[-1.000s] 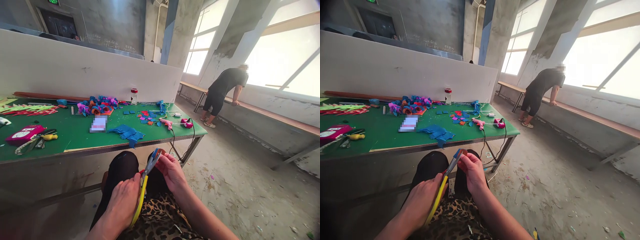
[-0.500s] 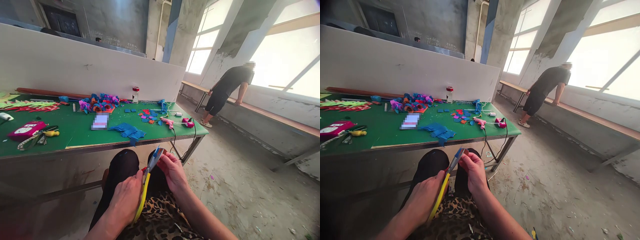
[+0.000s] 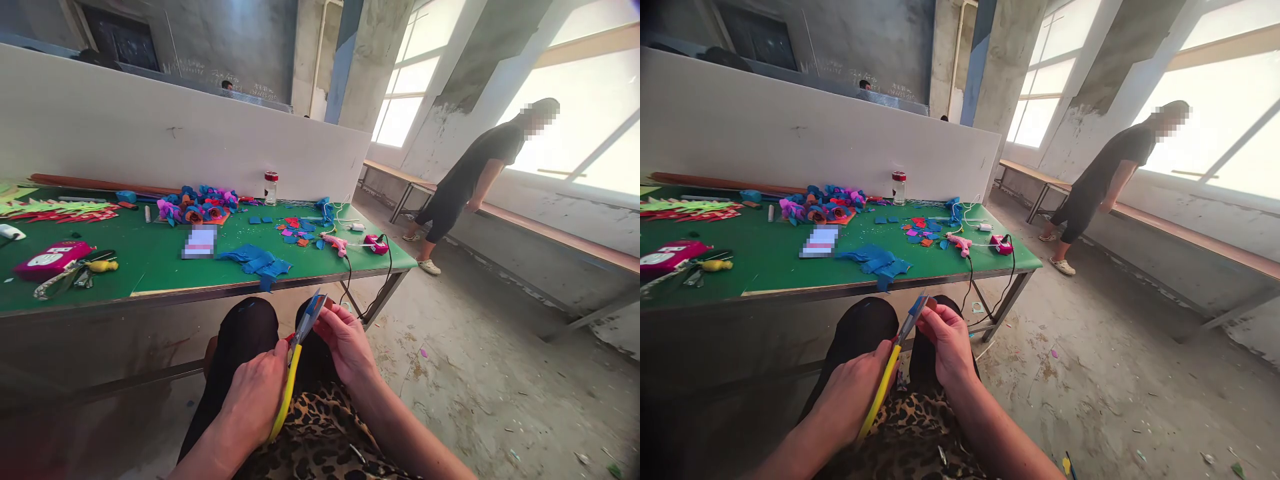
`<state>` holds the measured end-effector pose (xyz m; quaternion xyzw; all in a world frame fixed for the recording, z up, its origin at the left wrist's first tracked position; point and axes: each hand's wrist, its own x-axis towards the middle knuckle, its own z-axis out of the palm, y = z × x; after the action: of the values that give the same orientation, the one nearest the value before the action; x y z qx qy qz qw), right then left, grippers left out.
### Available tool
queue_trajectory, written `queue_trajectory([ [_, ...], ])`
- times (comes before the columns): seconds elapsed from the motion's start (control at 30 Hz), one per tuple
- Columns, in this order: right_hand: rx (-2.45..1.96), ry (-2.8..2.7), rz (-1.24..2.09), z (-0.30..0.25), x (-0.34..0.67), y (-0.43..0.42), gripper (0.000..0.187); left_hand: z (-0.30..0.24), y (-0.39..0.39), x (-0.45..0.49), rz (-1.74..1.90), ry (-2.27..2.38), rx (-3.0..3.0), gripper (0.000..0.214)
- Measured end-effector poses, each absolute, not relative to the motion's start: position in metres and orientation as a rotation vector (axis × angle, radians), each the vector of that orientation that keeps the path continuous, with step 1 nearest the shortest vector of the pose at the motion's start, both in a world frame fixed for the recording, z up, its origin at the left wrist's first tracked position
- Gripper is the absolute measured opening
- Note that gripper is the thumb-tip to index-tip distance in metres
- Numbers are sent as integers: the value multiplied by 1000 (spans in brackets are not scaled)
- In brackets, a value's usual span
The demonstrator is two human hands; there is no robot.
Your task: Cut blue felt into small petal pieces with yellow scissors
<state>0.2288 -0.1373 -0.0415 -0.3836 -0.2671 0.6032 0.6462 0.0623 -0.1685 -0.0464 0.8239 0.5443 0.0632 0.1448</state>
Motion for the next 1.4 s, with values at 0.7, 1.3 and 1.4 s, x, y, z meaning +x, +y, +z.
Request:
queue_trajectory([
  [0.7,-882,-605,1362,-39,228,-139,25,-44,-169,65,170,1561,2364,20],
  [1.3,-823,-606,1379,-38,229,-140,22,-47,-170,66,183,1558,2364,18],
  [1.4,-833,-617,1368,-39,230,-139,22,-43,-171,67,145,1560,2371,18],
])
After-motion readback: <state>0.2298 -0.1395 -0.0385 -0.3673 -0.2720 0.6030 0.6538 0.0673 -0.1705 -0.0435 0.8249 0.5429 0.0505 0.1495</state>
